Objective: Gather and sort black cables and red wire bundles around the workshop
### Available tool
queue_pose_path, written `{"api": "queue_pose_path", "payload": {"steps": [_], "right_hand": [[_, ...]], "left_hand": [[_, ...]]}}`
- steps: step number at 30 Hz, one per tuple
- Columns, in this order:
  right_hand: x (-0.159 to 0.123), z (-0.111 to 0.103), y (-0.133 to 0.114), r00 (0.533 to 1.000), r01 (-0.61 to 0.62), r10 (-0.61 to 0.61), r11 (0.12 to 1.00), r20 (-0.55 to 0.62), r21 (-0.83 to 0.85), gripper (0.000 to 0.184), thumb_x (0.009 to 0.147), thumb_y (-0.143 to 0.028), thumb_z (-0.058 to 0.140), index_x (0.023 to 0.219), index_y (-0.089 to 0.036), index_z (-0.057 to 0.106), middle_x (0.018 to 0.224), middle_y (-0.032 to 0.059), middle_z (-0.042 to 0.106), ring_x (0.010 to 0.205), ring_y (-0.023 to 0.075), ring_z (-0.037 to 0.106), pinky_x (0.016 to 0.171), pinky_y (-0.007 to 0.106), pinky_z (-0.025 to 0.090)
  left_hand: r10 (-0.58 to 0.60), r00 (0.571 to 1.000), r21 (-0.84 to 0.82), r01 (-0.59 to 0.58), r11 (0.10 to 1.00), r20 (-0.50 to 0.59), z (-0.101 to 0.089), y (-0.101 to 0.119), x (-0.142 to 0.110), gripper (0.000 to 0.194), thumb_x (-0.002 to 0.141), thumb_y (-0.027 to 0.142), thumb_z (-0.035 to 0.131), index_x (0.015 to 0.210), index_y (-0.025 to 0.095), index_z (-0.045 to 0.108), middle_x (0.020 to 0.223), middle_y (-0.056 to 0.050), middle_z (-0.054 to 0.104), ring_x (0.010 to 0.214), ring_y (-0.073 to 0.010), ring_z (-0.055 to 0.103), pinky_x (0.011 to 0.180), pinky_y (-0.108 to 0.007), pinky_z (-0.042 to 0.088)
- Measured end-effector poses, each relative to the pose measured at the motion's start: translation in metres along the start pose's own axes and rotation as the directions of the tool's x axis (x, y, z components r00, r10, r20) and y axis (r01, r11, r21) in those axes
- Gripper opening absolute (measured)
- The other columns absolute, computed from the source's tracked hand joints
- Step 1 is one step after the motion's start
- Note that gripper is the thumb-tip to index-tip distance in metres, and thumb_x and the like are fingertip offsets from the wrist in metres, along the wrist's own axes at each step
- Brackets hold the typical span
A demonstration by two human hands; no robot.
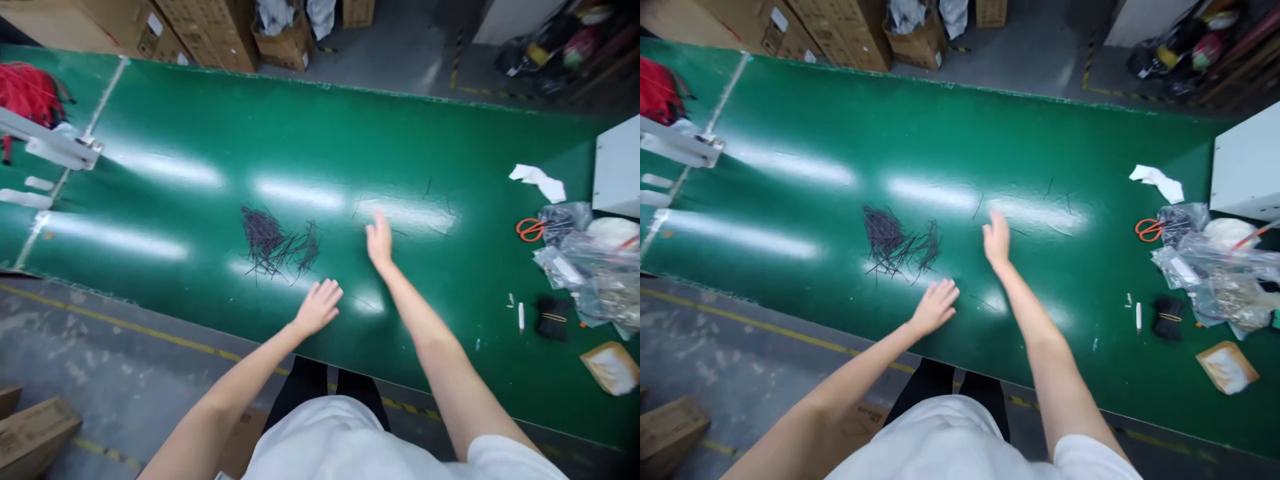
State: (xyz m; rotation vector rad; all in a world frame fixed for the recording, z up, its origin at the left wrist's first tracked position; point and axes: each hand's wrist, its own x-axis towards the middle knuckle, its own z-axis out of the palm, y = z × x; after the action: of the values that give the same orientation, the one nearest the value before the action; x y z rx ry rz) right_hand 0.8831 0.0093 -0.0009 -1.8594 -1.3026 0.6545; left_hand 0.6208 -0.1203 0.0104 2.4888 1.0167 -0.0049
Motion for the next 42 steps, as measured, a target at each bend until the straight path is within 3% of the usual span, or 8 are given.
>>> {"api": "queue_pose_path", "payload": {"steps": [7, 13, 21, 25, 30, 34, 38, 42], "right_hand": [[0.138, -0.152, 0.120, 0.814, -0.447, 0.428, 0.893, -0.393, 0.047, 0.060, 0.096, -0.040, 0.037, 0.153, -0.023, 0.026, 0.163, 0.0061, 0.018, 0.152, 0.0318, -0.005, 0.121, 0.058, -0.011], [0.162, -0.067, 0.097, 1.000, -0.014, 0.013, 0.995, -0.016, -0.103, 0.047, 0.092, -0.035, 0.051, 0.138, -0.026, 0.049, 0.159, -0.0016, 0.032, 0.153, 0.0242, 0.008, 0.127, 0.048, -0.002], [0.039, 0.107, -0.056, 0.888, 0.216, -0.176, 0.975, 0.425, -0.046, 0.050, 0.095, -0.030, 0.046, 0.142, -0.014, 0.049, 0.157, 0.0090, 0.036, 0.150, 0.0218, 0.022, 0.125, 0.042, 0.011], [0.005, 0.074, -0.064, 0.912, 0.239, -0.183, 0.964, 0.367, -0.114, 0.052, 0.097, -0.035, 0.037, 0.147, -0.021, 0.042, 0.159, 0.0074, 0.033, 0.151, 0.0232, 0.021, 0.124, 0.048, 0.014], [-0.015, -0.004, 0.001, 0.945, -0.310, 0.252, 0.890, -0.207, -0.334, 0.058, 0.097, -0.030, 0.023, 0.150, -0.009, 0.033, 0.159, 0.0196, 0.027, 0.151, 0.0308, 0.017, 0.120, 0.058, 0.017], [-0.034, 0.073, -0.035, 0.990, -0.077, 0.100, 0.976, 0.104, -0.202, 0.052, 0.097, -0.032, 0.030, 0.144, -0.012, 0.044, 0.151, 0.0167, 0.043, 0.146, 0.0284, 0.030, 0.120, 0.051, 0.023], [-0.021, 0.141, -0.073, 0.922, 0.074, -0.142, 0.978, 0.361, 0.195, 0.050, 0.101, -0.037, 0.031, 0.145, -0.018, 0.045, 0.155, 0.0084, 0.041, 0.146, 0.0181, 0.032, 0.123, 0.038, 0.023], [0.057, 0.050, -0.001, 0.993, -0.018, 0.009, 0.997, 0.121, 0.074, 0.045, 0.100, -0.033, 0.037, 0.140, -0.016, 0.052, 0.150, 0.0084, 0.048, 0.141, 0.0146, 0.040, 0.121, 0.034, 0.025]], "left_hand": [[0.497, 0.864, -0.010, -0.498, 0.867, 0.076, 0.057, 0.052, 0.015, 0.060, 0.096, 0.052, 0.042, 0.150, 0.026, 0.038, 0.159, -0.006, 0.035, 0.149, -0.0232, 0.030, 0.121, -0.043, 0.026], [0.328, 0.944, 0.031, -0.329, 0.944, 0.021, 0.029, 0.011, 0.086, 0.062, 0.099, 0.050, 0.033, 0.152, 0.018, 0.035, 0.161, -0.011, 0.029, 0.150, -0.0288, 0.026, 0.121, -0.049, 0.023], [-0.190, 0.981, -0.041, 0.188, 0.981, -0.039, -0.025, -0.075, 0.098, 0.063, 0.097, 0.040, 0.040, 0.152, 0.011, 0.033, 0.160, -0.014, 0.030, 0.151, -0.0303, 0.022, 0.124, -0.052, 0.013], [-0.319, 0.940, -0.034, 0.317, 0.948, -0.120, -0.051, -0.115, 0.068, 0.061, 0.098, 0.035, 0.036, 0.151, 0.004, 0.033, 0.161, -0.018, 0.026, 0.152, -0.0302, 0.020, 0.125, -0.051, 0.012], [-0.100, 0.994, -0.108, 0.095, 0.990, -0.035, -0.032, -0.090, 0.028, 0.052, 0.099, 0.029, 0.035, 0.147, 0.009, 0.041, 0.156, -0.016, 0.037, 0.150, -0.0265, 0.026, 0.125, -0.047, 0.020], [0.314, 0.945, -0.200, -0.293, 0.935, 0.086, 0.012, -0.046, 0.027, 0.044, 0.100, 0.029, 0.036, 0.138, 0.014, 0.053, 0.145, -0.013, 0.054, 0.141, -0.0212, 0.044, 0.121, -0.040, 0.032], [0.263, 0.964, -0.115, -0.256, 0.960, 0.044, 0.022, -0.041, 0.069, 0.052, 0.100, 0.034, 0.037, 0.145, 0.009, 0.044, 0.150, -0.017, 0.047, 0.144, -0.0253, 0.040, 0.120, -0.044, 0.034], [0.037, 0.994, 0.014, -0.036, 0.999, -0.103, -0.001, -0.050, 0.139, 0.059, 0.099, 0.038, 0.036, 0.150, 0.008, 0.036, 0.156, -0.017, 0.036, 0.148, -0.0288, 0.030, 0.122, -0.049, 0.028]]}}
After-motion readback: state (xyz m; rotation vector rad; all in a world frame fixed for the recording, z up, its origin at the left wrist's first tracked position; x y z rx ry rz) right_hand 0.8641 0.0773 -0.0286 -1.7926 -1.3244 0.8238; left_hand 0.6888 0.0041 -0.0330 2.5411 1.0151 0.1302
